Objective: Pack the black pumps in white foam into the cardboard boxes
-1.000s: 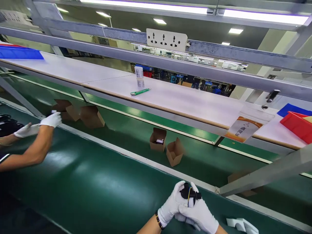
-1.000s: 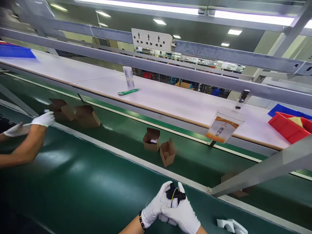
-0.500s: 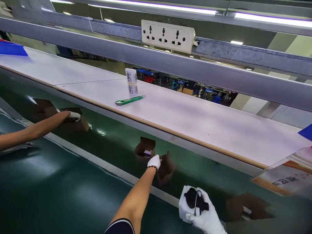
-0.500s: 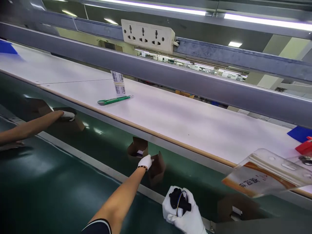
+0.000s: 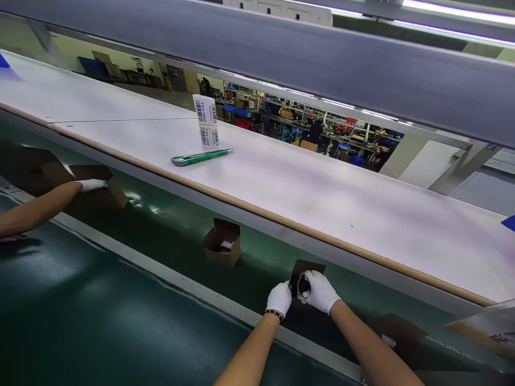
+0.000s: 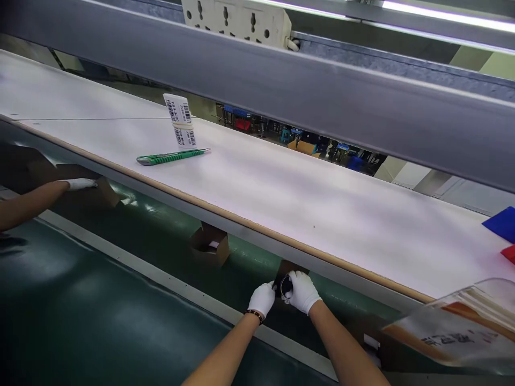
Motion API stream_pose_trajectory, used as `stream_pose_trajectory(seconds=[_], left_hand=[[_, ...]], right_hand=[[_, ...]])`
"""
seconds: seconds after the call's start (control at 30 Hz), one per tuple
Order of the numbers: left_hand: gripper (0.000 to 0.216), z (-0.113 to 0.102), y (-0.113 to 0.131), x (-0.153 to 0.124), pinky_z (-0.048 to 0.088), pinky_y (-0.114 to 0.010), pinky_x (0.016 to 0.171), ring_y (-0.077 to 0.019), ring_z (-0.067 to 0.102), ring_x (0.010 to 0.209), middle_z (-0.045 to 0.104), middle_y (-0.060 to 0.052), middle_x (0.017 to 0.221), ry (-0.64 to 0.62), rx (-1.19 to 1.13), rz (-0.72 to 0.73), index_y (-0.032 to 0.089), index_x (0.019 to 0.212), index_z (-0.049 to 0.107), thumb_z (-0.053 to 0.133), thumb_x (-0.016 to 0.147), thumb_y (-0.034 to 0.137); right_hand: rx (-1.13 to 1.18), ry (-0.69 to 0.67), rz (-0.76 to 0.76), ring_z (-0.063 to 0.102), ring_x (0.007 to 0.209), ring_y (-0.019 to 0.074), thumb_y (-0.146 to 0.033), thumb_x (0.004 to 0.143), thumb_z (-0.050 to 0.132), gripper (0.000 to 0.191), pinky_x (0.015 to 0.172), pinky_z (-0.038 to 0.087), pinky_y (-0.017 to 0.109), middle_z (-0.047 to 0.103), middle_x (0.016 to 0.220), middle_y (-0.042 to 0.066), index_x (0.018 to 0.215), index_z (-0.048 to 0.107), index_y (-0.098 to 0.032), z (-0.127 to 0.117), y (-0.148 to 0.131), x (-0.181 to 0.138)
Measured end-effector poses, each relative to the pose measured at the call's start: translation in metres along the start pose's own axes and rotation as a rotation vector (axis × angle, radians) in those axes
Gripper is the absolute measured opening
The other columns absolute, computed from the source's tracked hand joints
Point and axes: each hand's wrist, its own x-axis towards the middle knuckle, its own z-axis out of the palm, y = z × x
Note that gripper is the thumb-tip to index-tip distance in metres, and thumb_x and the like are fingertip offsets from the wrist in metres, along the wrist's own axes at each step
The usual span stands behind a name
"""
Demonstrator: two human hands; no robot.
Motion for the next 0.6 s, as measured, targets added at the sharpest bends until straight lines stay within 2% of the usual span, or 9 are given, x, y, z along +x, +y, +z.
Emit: stream_pose_trajectory(seconds=[0.1,0.2,0.37,0.47,0.53,0.6], left_hand=[[0.035,-0.003,-0.014,0.005,0.052,-0.048,0.101,-0.0231,0.067,0.11,0.069,-0.011,0.122,0.011,-0.012,0.004,0.019,0.13,0.06,0.052,0.1,0.036],[0.036,-0.01,-0.027,0.01,0.052,-0.048,0.102,-0.0232,0.066,0.113,0.068,-0.01,0.126,0.011,-0.032,0.017,0.02,0.13,0.06,0.052,0.1,0.037],[0.036,-0.023,-0.04,0.015,0.051,-0.047,0.103,-0.0233,0.065,0.116,0.067,-0.011,0.129,0.027,-0.079,0.0,0.02,0.131,0.06,0.051,0.1,0.038],[0.037,-0.028,-0.049,0.015,0.051,-0.046,0.103,-0.0233,0.065,0.116,0.066,-0.012,0.131,0.039,-0.098,-0.014,0.02,0.132,0.059,0.051,0.1,0.037],[0.038,-0.031,-0.055,0.014,0.05,-0.046,0.103,-0.0235,0.065,0.116,0.066,-0.012,0.131,0.047,-0.101,-0.018,0.02,0.134,0.058,0.05,0.1,0.036],[0.039,-0.033,-0.063,0.015,0.05,-0.046,0.103,-0.0237,0.064,0.116,0.066,-0.013,0.13,0.054,-0.101,-0.024,0.02,0.135,0.058,0.049,0.1,0.036]], right_hand=[[-0.101,-0.112,0.002,0.06,0.111,0.0401,-0.037,0.051,0.093,0.082,0.092,0.049,0.047,0.069,0.114,0.019,0.123,0.063,-0.014,0.009,0.0,0.018],[-0.14,-0.224,-0.017,0.064,0.107,0.0377,-0.039,0.047,0.096,0.087,0.089,0.051,0.043,0.07,0.115,0.017,0.124,0.063,-0.016,0.013,-0.007,0.042],[-0.16,-0.313,0.044,0.067,0.106,0.0327,-0.037,0.059,0.092,0.09,0.088,0.054,0.039,0.066,0.124,0.016,0.137,0.053,-0.015,0.028,-0.025,0.059],[-0.181,-0.353,0.111,0.066,0.11,0.0297,-0.035,0.081,0.079,0.075,0.092,0.055,0.044,0.061,0.132,0.018,0.145,0.045,-0.013,0.043,-0.042,0.062],[-0.192,-0.401,0.131,0.065,0.112,0.028,-0.033,0.09,0.071,0.059,0.095,0.055,0.047,0.061,0.132,0.016,0.141,0.049,-0.014,0.053,-0.058,0.071],[-0.184,-0.448,0.13,0.065,0.11,0.0262,-0.031,0.092,0.07,0.044,0.095,0.056,0.048,0.064,0.126,0.013,0.13,0.058,-0.014,0.06,-0.074,0.084]])
